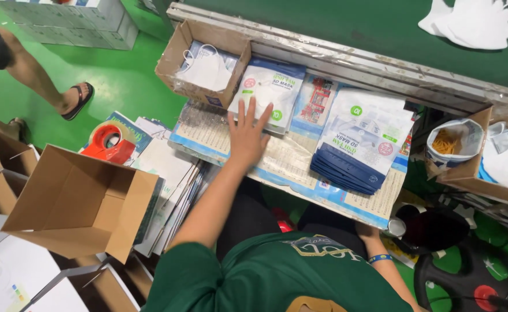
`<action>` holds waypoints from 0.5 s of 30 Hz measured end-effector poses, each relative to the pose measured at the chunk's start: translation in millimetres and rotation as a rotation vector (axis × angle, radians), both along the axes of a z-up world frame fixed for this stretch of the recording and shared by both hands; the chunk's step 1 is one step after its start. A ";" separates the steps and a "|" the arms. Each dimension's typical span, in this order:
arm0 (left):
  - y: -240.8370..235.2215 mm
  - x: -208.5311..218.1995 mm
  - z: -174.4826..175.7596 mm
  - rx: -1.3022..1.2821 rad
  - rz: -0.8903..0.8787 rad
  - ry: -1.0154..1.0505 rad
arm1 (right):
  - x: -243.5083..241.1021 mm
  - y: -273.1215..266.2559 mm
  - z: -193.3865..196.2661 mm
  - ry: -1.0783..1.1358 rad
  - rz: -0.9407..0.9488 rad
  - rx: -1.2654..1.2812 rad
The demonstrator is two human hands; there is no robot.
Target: Packaging and sealing face masks in plastic bags and then into cardboard boxes.
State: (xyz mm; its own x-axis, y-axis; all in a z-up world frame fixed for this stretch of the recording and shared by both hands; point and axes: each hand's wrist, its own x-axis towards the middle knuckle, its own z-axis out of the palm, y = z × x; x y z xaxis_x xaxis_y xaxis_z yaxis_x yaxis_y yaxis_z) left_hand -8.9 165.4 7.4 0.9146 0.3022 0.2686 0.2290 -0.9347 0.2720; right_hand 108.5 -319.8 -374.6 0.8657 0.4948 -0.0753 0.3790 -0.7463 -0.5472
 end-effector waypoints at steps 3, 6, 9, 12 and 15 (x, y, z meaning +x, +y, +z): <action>-23.3 -18.5 -23.3 -0.074 0.086 -0.084 | -4.5 -14.9 16.1 0.496 -0.300 0.442; -28.4 -26.5 -45.6 -0.152 0.158 -0.147 | -47.1 -21.1 66.2 0.943 -0.650 0.665; -26.6 -29.6 -47.1 -0.179 0.184 -0.143 | -83.6 -54.4 69.3 0.945 -0.563 0.694; -29.4 -35.2 -46.6 -0.190 0.175 -0.208 | -95.6 -104.7 76.0 0.957 -0.369 0.503; -28.8 -32.4 -48.9 -0.188 0.146 -0.302 | -105.9 -137.8 87.8 1.032 -0.277 0.212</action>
State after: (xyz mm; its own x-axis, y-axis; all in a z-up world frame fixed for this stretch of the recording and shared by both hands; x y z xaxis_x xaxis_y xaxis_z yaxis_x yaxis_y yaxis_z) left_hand -41.3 136.7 -41.6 0.7462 0.4932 0.4472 0.2395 -0.8256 0.5109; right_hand 2.6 -457.5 -286.9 0.5175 0.3812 -0.7661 -0.5036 -0.5881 -0.6328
